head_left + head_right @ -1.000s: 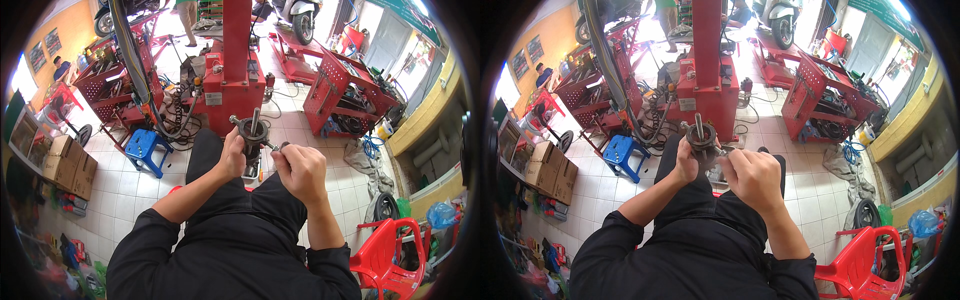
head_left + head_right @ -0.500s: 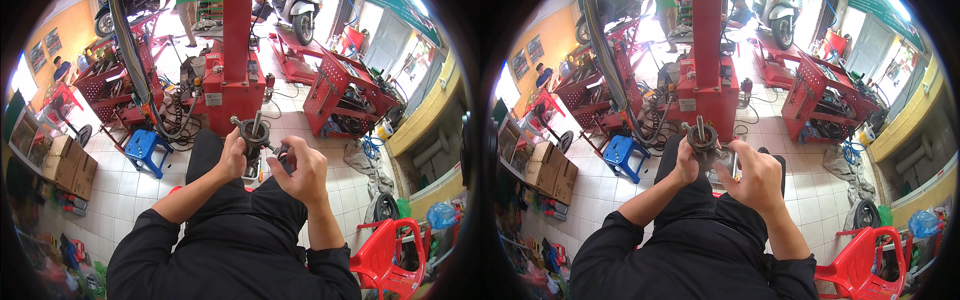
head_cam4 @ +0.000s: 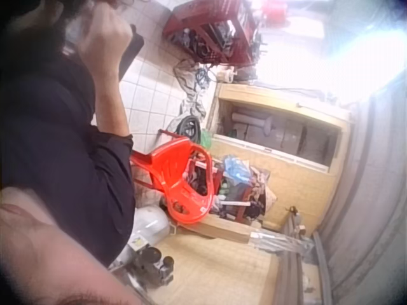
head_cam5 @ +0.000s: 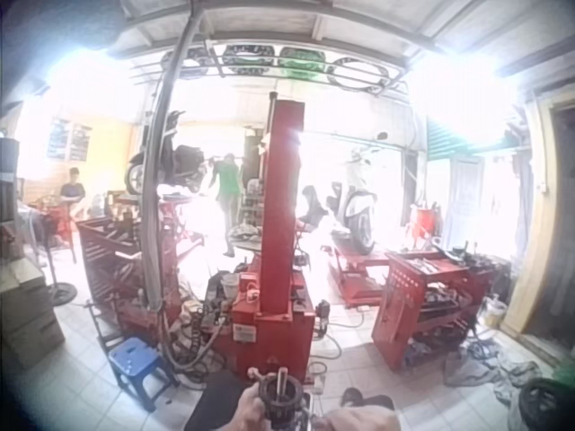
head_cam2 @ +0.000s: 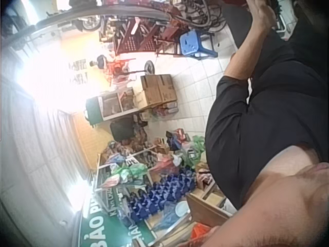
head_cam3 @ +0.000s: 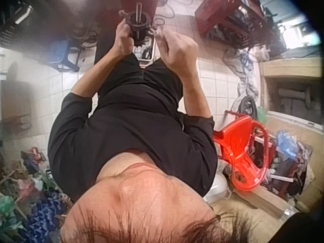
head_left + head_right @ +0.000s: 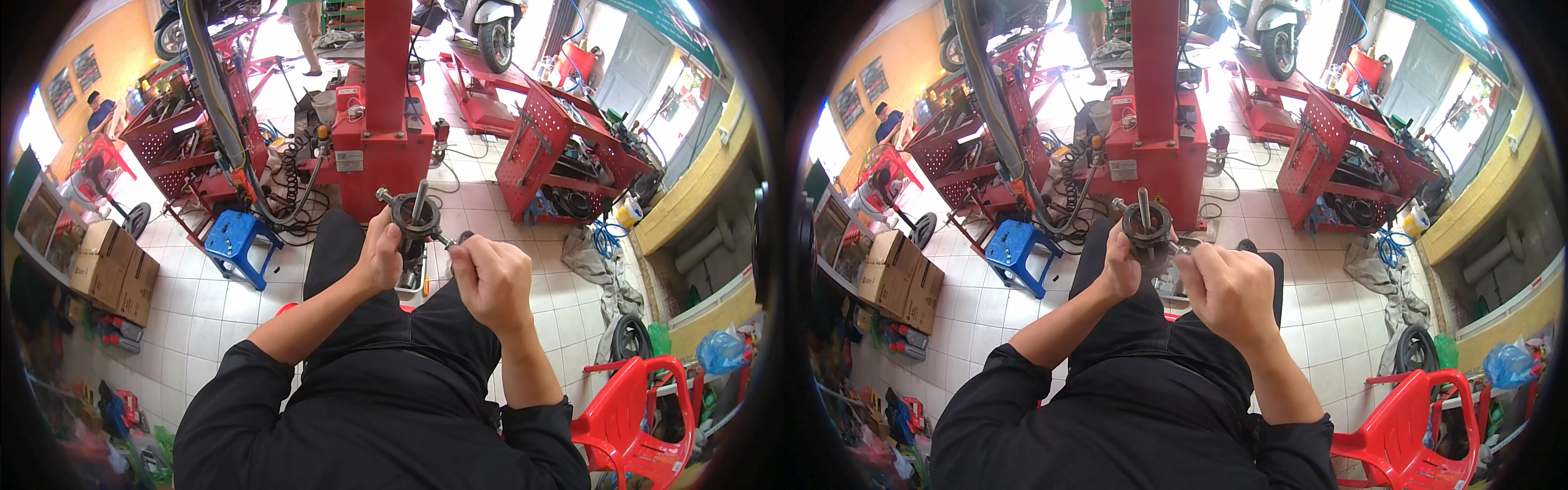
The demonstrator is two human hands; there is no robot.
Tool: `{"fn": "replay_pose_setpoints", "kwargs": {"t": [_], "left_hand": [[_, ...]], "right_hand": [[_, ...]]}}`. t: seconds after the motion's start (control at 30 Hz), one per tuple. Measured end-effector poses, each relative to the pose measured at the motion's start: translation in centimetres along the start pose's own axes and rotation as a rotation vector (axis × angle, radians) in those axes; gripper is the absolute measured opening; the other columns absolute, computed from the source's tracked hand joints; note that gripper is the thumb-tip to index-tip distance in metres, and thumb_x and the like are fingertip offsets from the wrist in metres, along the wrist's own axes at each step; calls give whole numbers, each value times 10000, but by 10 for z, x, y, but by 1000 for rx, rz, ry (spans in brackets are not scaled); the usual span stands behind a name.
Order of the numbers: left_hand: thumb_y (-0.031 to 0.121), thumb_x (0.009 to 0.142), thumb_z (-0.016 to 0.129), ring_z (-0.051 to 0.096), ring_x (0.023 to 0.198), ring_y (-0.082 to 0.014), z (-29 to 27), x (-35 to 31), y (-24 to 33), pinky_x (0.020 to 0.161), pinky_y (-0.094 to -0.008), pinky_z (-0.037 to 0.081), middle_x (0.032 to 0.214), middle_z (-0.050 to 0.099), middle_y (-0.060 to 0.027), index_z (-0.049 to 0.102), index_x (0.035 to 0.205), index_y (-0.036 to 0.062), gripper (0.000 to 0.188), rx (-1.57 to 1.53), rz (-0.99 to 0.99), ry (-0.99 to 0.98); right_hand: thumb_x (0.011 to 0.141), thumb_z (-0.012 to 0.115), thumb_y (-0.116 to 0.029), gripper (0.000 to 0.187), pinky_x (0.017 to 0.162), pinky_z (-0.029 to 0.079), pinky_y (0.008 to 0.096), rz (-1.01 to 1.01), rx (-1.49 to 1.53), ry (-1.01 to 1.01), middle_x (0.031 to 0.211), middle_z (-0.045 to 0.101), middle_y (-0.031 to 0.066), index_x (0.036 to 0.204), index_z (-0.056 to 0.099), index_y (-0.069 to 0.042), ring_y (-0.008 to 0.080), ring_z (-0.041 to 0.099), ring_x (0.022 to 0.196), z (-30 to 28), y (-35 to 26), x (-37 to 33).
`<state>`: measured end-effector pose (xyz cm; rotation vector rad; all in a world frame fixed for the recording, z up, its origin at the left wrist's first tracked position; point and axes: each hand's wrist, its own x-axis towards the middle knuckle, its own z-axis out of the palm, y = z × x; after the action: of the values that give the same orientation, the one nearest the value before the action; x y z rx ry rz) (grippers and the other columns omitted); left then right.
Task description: The person sits on a red chair in a workshop and assembles a mechanical component, likely a clutch assembly. They insert a metal rod into a cylindrical housing, attach a gear, and tighten a bolt using a wrench. The person also handles small metal parts and places them into a tray on the floor.
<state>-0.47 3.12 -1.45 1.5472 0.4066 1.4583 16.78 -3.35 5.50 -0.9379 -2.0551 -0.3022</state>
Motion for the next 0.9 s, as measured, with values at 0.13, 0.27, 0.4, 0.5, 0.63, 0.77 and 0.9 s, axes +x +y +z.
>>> {"fn": "replay_pose_setpoints", "kwargs": {"t": [0.13, 0.27, 0.4, 0.5, 0.63, 0.77, 0.9], "left_hand": [[568, 867, 356, 573, 856, -185, -1, 0, 0, 770, -314, 472, 921, 580, -137, 478, 1053, -14, 623, 14, -2, -5], [563, 870, 347, 574, 841, -181, 0, 0, 1, 753, -308, 475, 917, 582, -136, 478, 1053, -14, 619, 14, -4, -9], [558, 873, 349, 563, 801, -158, 1, 1, 4, 719, -285, 462, 886, 588, -122, 490, 1045, -25, 624, 17, 7, 18], [554, 875, 354, 552, 771, -140, 4, 1, 4, 698, -269, 447, 860, 594, -108, 504, 1035, -36, 629, -10, 10, 53], [566, 879, 335, 572, 830, -175, 1, 1, 2, 753, -307, 470, 901, 584, -127, 484, 1039, -15, 621, 27, 4, -5], [569, 877, 336, 572, 829, -173, -1, 1, -1, 762, -309, 468, 900, 584, -128, 486, 1036, -14, 623, 36, -1, -11], [538, 878, 366, 545, 735, -114, 6, 2, 4, 659, -252, 441, 841, 601, -93, 515, 1025, -43, 618, -14, 21, 50]], "right_hand": [[779, 671, -199, 174, 428, 362, 324, 111, 87, 14, 535, 513, 50, 788, 572, -57, 220, 503, 433, -6, -8, 4], [780, 672, -219, 190, 430, 369, 323, 79, -5, -50, 528, 513, 50, 818, 576, -59, 219, 508, 436, -1, -6, 3], [776, 677, -197, 183, 430, 369, 325, 121, 84, -31, 530, 514, 50, 835, 565, -65, 217, 501, 431, 0, -6, 2], [786, 672, -206, 194, 432, 373, 324, 163, 123, 42, 528, 514, 49, 853, 560, -64, 225, 501, 429, -3, -16, 8], [786, 677, -206, 211, 433, 374, 319, 109, 45, 7, 534, 514, 44, 886, 559, -63, 213, 503, 429, 3, -5, -2], [782, 680, -192, 215, 425, 363, 319, 114, 80, 9, 533, 509, 39, 897, 549, -66, 203, 497, 425, -5, -12, 7], [792, 670, -219, 218, 423, 364, 314, 157, 73, -17, 542, 513, 42, 898, 557, -65, 207, 501, 428, 2, -9, 1]]}}
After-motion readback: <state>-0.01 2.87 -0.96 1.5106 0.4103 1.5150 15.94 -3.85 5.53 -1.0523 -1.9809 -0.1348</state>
